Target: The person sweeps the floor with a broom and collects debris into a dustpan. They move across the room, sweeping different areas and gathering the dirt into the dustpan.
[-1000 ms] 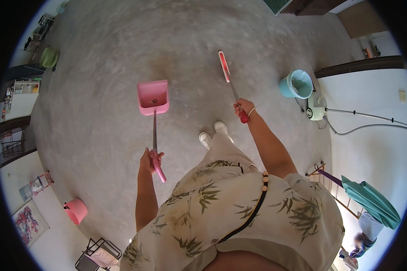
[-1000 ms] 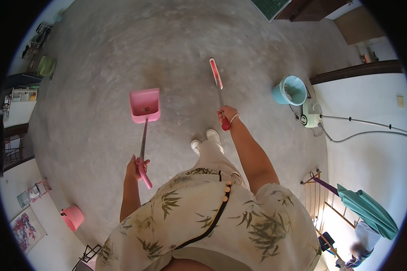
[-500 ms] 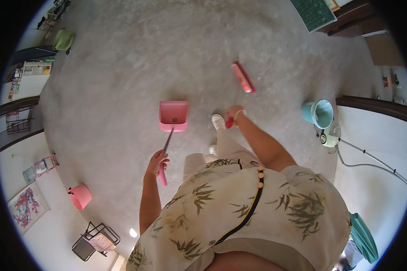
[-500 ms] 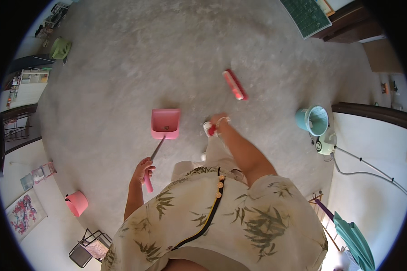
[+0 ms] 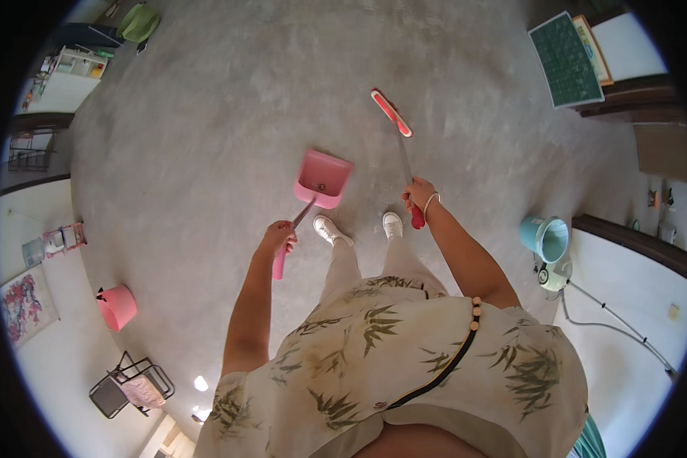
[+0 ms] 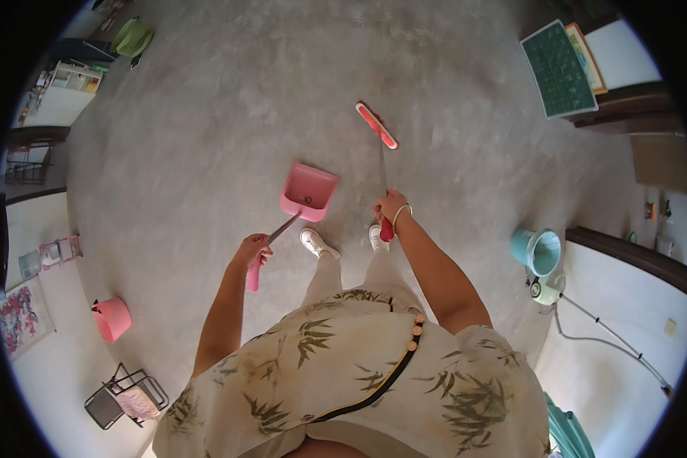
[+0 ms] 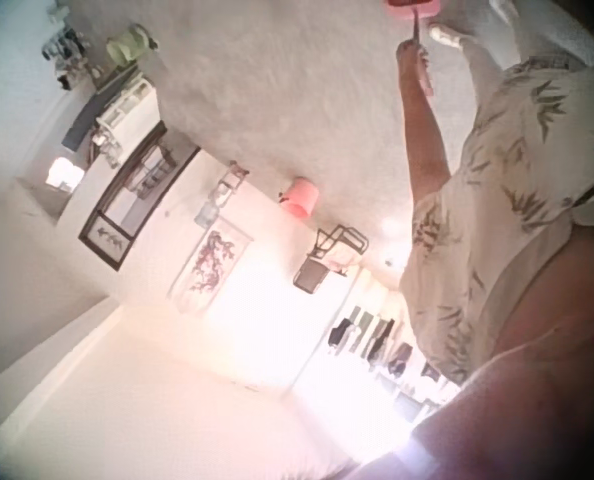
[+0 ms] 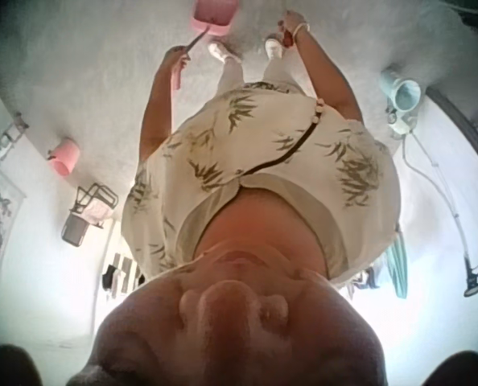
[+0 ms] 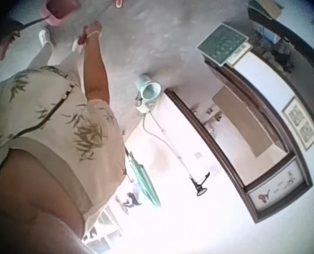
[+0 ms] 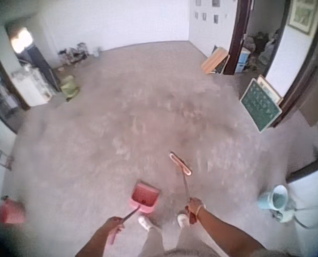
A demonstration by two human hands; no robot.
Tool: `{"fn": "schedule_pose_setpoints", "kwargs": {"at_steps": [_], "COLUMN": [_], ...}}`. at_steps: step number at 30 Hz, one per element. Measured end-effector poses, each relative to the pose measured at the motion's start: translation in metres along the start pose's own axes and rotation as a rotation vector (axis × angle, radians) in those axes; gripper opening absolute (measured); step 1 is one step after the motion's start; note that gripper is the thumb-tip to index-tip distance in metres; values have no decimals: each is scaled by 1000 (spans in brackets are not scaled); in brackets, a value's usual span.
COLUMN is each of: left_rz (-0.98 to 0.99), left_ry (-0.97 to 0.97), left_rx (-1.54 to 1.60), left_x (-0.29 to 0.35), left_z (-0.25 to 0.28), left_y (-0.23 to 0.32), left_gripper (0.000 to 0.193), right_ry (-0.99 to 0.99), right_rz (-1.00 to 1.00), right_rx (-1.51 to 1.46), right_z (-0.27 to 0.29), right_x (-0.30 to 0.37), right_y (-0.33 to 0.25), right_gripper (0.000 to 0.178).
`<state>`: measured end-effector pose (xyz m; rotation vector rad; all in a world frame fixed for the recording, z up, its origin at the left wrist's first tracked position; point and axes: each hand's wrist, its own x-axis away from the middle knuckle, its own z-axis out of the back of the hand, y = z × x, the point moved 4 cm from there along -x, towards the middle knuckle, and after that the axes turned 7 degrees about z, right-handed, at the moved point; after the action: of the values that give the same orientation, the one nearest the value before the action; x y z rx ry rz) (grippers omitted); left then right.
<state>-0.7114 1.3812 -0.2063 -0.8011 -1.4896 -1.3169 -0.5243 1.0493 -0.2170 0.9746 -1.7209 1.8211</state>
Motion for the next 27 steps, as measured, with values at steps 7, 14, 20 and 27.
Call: {"fn": "schedule_pose_setpoints", "kwargs": {"at_steps": [7, 14, 20, 27], "left_rz": [37, 42, 22, -44], "left_ry": [6, -32, -77, -98], "left_rx": [27, 29, 52, 82], "left_x": [14, -16, -30, -35], "left_z": [59, 85, 80, 130], "left_y": [10, -2, 1, -35], "left_gripper": [15, 12, 14, 7], "right_ry": [137, -32, -337, -139], "right_rz": [51, -32, -211, -79], "right_rx": [188, 652, 760, 633], "right_z": [-30, -129, -101, -105], "right_x": [-92, -17, 69, 103], "right_y": [27, 120, 59, 67], "right_gripper": [9, 24, 40, 53]}}
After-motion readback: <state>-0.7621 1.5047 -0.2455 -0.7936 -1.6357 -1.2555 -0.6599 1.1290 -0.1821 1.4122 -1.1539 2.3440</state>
